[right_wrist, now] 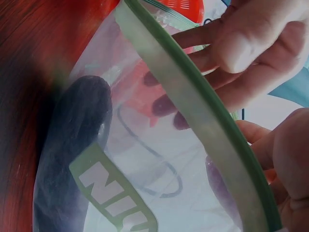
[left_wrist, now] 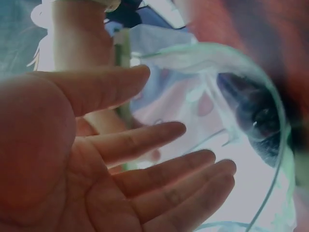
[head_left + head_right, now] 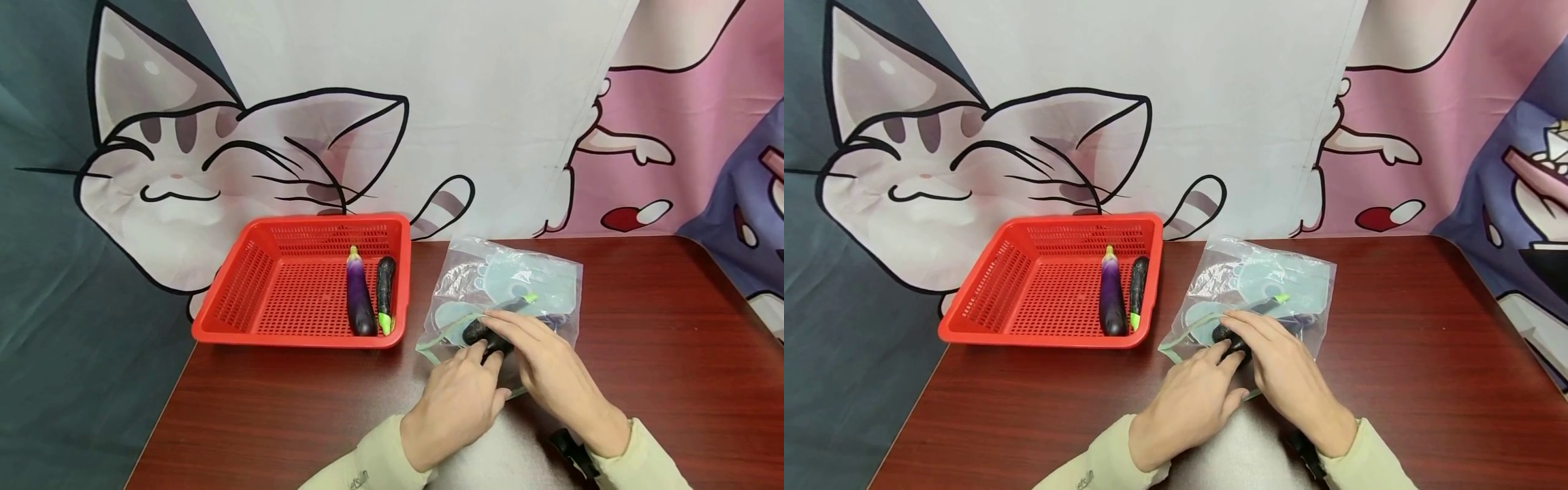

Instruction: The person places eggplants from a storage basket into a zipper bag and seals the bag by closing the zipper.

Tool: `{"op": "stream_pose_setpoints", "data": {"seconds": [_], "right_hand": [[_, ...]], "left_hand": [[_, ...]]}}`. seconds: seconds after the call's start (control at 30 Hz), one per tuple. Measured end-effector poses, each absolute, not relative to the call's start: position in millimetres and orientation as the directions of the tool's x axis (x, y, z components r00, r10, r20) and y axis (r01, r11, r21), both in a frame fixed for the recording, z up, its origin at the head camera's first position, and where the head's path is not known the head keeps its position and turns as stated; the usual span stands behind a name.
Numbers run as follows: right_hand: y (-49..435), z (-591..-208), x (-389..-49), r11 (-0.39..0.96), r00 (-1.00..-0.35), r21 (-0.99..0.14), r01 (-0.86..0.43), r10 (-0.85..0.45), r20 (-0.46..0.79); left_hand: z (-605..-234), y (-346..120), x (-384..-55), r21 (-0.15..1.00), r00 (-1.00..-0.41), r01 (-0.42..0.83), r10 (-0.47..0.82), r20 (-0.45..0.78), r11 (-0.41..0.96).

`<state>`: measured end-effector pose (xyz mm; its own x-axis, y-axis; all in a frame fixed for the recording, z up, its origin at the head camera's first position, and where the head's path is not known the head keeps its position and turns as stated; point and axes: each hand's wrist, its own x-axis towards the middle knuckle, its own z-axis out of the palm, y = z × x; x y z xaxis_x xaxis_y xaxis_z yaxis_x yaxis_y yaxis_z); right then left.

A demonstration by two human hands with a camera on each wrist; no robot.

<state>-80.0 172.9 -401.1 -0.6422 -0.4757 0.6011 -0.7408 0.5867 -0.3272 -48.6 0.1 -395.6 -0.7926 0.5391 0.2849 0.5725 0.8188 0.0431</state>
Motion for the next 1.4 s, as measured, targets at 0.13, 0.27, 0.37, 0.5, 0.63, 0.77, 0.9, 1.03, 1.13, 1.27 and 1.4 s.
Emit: {"op": "stream_pose_setpoints", "data": {"seconds": [0.13,0.27,0.37,0.5,0.63,0.77,0.9,1.03,1.13,1.27,1.4], "right_hand": [[172.9,-401.7,-80.4,0.588,-0.642,-0.323,-0.741,-0.48,0.598],[172.8,-402.3,-81.0,0.588,-0.644,-0.326,-0.74,-0.48,0.596],[172.6,-402.6,-81.0,0.582,-0.644,-0.334,-0.742,-0.478,0.597],[172.3,-402.4,-81.0,0.569,-0.636,-0.338,-0.749,-0.476,0.607],[172.1,-402.4,-81.1,0.563,-0.631,-0.338,-0.754,-0.478,0.611],[172.6,-403.1,-81.3,0.564,-0.635,-0.341,-0.752,-0.483,0.603],[173.2,-403.1,-81.8,0.567,-0.642,-0.345,-0.748,-0.486,0.593],[173.9,-403.2,-81.5,0.576,-0.649,-0.344,-0.741,-0.484,0.587],[173.6,-403.3,-81.8,0.579,-0.649,-0.342,-0.74,-0.483,0.588],[173.0,-403.4,-82.3,0.577,-0.648,-0.341,-0.742,-0.486,0.587],[172.7,-403.3,-82.3,0.578,-0.649,-0.342,-0.741,-0.486,0.586]], "left_hand": [[-385.5,-7.2,-49.4,0.078,-0.789,0.591,0.556,0.262,0.803],[-375.4,-12.8,-47.4,0.098,-0.798,0.585,0.549,0.248,0.805],[-368.3,-15.7,-44.7,0.123,-0.804,0.582,0.545,0.237,0.804],[-359.5,-20.0,-41.8,0.151,-0.801,0.591,0.554,0.228,0.792],[-351.5,-25.5,-40.2,0.19,-0.802,0.594,0.555,0.222,0.782],[-345.2,-33.2,-40.6,0.239,-0.803,0.595,0.558,0.21,0.767],[-341.2,-41.4,-43.0,0.285,-0.81,0.586,0.543,0.219,0.759],[-337.5,-49.1,-46.3,0.312,-0.825,0.564,0.506,0.251,0.765],[-333.9,-56.2,-49.8,0.332,-0.844,0.534,0.469,0.26,0.777],[-329.5,-67.4,-55.0,0.345,-0.87,0.489,0.418,0.263,0.801],[-325.3,-77.9,-61.4,0.35,-0.881,0.463,0.382,0.279,0.814]]}}
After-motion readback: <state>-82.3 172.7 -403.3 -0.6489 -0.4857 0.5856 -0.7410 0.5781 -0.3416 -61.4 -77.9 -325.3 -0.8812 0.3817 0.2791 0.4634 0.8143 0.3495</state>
